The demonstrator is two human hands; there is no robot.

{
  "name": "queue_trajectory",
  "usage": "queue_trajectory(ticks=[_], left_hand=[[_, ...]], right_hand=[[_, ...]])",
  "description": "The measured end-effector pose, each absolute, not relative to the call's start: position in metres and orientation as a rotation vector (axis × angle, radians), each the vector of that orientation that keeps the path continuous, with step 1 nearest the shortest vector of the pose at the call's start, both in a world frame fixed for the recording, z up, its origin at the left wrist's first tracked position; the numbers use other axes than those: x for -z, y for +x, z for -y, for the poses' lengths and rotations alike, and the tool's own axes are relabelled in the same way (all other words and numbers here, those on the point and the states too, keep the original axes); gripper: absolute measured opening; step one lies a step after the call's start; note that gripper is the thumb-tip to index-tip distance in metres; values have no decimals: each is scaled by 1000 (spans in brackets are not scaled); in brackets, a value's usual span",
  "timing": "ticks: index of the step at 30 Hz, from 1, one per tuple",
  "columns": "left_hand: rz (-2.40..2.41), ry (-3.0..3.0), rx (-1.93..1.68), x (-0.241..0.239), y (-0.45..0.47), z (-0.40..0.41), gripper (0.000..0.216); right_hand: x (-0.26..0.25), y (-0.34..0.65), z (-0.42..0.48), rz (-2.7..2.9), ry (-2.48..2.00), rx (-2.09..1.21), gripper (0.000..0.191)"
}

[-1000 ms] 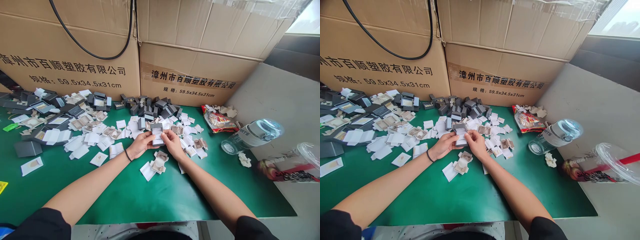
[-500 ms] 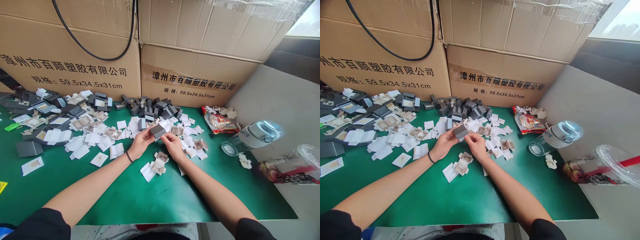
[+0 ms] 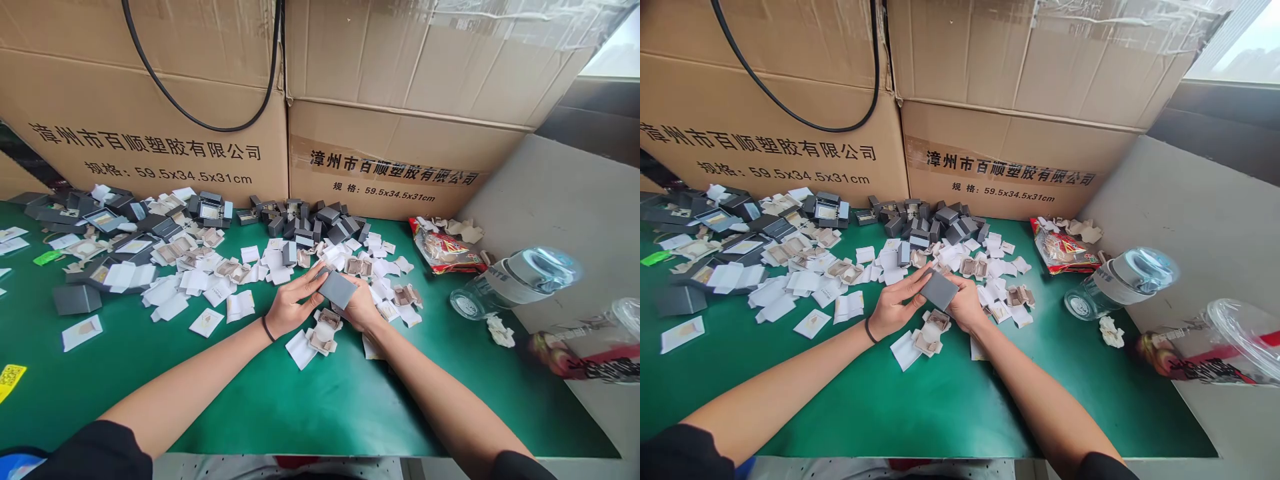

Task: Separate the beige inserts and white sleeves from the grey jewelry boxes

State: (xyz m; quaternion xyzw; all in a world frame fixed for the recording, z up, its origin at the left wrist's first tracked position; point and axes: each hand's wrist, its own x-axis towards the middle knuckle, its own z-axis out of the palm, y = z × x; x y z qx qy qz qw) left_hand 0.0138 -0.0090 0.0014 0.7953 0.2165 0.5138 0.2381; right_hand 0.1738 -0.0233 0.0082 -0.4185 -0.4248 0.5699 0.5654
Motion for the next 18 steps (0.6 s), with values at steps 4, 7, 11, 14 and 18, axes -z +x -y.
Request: queue_trajectory(ticks=[4,7,11,14,18], left_hand=[[-655,2231,-1443,0,15,7,41],[-730,2262,-1418,-2,14,6,45],[-870,2292,-1417,-2,14,5,48],[-924,2301,-1421,-2,15,5,49],[-941,2285,-1436,-2,15,4,54]], right_hand=[[-7,174,20,954,-934,-1448,15],[-5,171,21,1014,-928,-1448,11],[-2,168,22,1105,-960,-1442,18],[-2,170,22,1088,-904,-1462,28],[-5,174,20,1075,-692,-1658,39]])
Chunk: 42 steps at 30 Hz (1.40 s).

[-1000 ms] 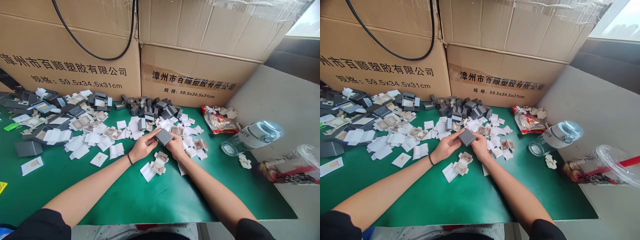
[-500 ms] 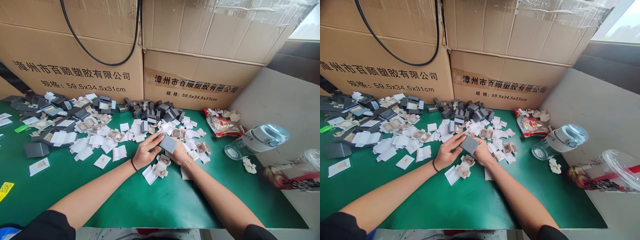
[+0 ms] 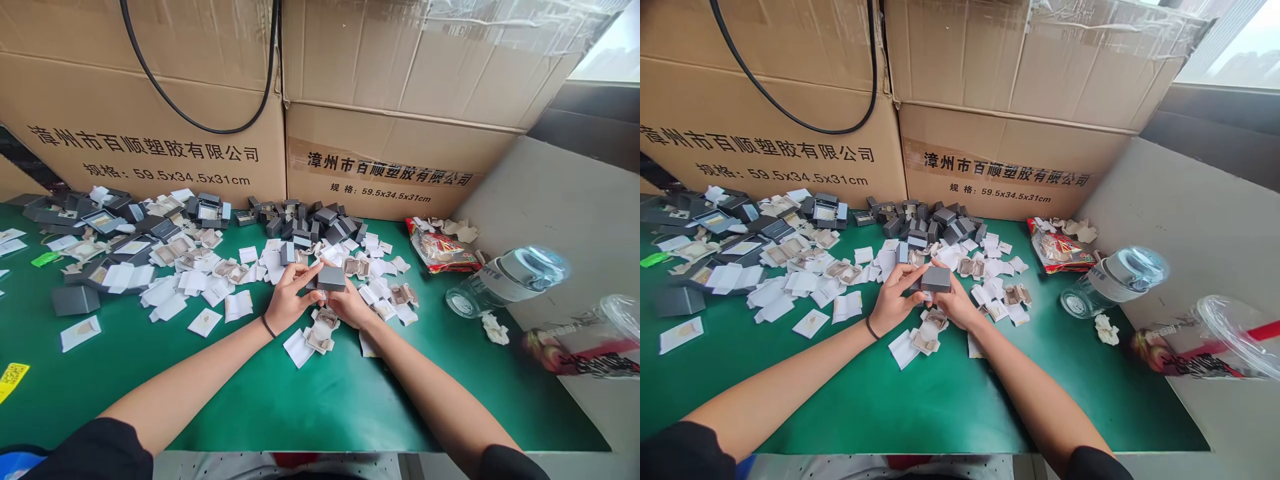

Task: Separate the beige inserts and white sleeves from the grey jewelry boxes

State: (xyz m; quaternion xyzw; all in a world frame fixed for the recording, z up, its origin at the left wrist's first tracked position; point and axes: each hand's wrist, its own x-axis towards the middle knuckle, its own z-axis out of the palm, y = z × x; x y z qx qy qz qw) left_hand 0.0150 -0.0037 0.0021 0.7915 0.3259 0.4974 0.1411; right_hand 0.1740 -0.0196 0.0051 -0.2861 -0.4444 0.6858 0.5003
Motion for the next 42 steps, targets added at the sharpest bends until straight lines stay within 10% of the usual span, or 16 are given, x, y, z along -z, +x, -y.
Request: queue_trajectory(ticks=[20,30,42], left_hand=[[-885,2600,-1384,-24,72,-41,50],[-1445,2381,-1433,-55,92,-132,45],[-1947,2469,-360,-59,65,-114,73]], right_hand=[[-5,211,-3,1209,-1421,-582,19],[6,210,-10,1589,-1692,-174,52],[5,212,-11,1613,-1672,-244,37]])
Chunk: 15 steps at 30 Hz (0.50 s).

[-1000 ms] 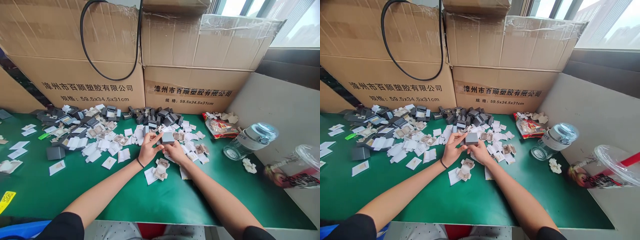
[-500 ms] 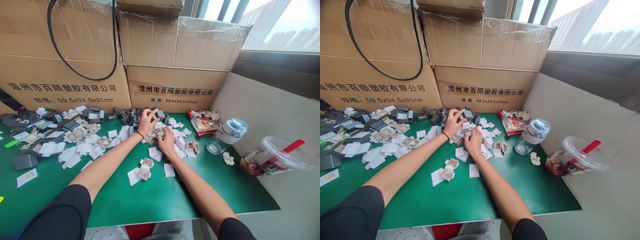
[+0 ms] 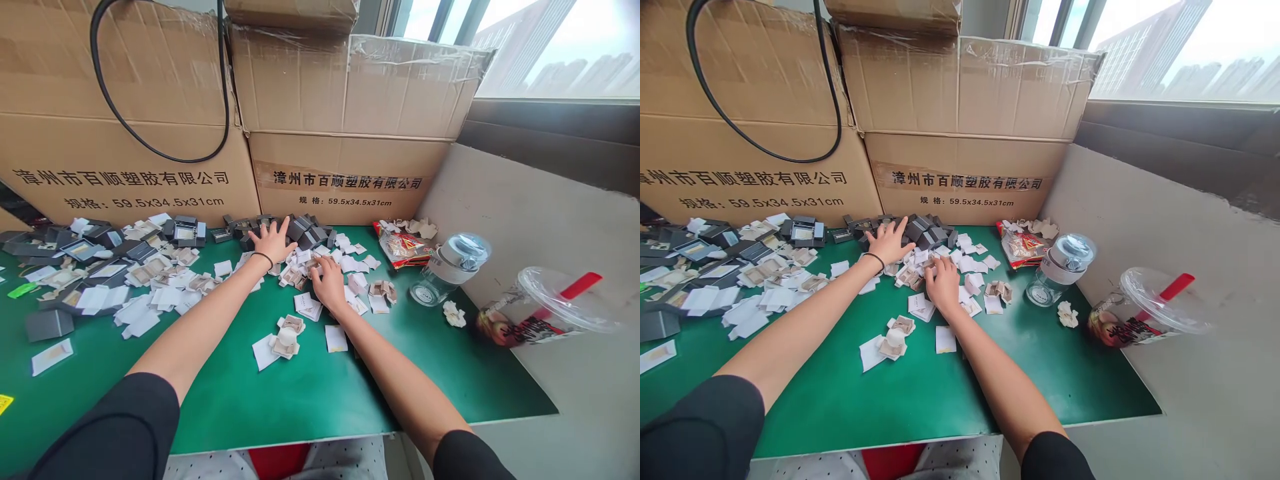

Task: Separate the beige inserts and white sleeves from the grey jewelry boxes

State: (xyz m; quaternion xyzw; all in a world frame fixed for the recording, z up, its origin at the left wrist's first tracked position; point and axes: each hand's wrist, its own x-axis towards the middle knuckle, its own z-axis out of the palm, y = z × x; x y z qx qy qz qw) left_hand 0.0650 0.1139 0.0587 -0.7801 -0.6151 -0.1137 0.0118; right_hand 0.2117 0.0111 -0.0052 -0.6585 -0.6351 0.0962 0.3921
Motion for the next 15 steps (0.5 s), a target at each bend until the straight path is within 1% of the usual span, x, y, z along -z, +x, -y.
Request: queue_trajectory(ticks=[3,7,9,12,13,15], left_hand=[[2038,-2416,149,-56,55,-104,66],[1941,-2390,146,-51,49,-94,57],[1872,-2364,155,-51,46,-90,60],[1894,-2296,145,-55,41,-88,75],[1932,-2291,131,-56,38,-89,75],[1990,-2318,112,-58,32,-90,63]], right_hand=[[6,213,-12,1609,-1652,-253,35],[7,214,-12,1633,-1655,-235,35],[8,214,-12,1646,-1649,-226,34],[9,215,-12,1664,-1631,-234,31],[9,215,-12,1677,-1626,-245,30],[8,216,-11,1704,-1615,-257,27]])
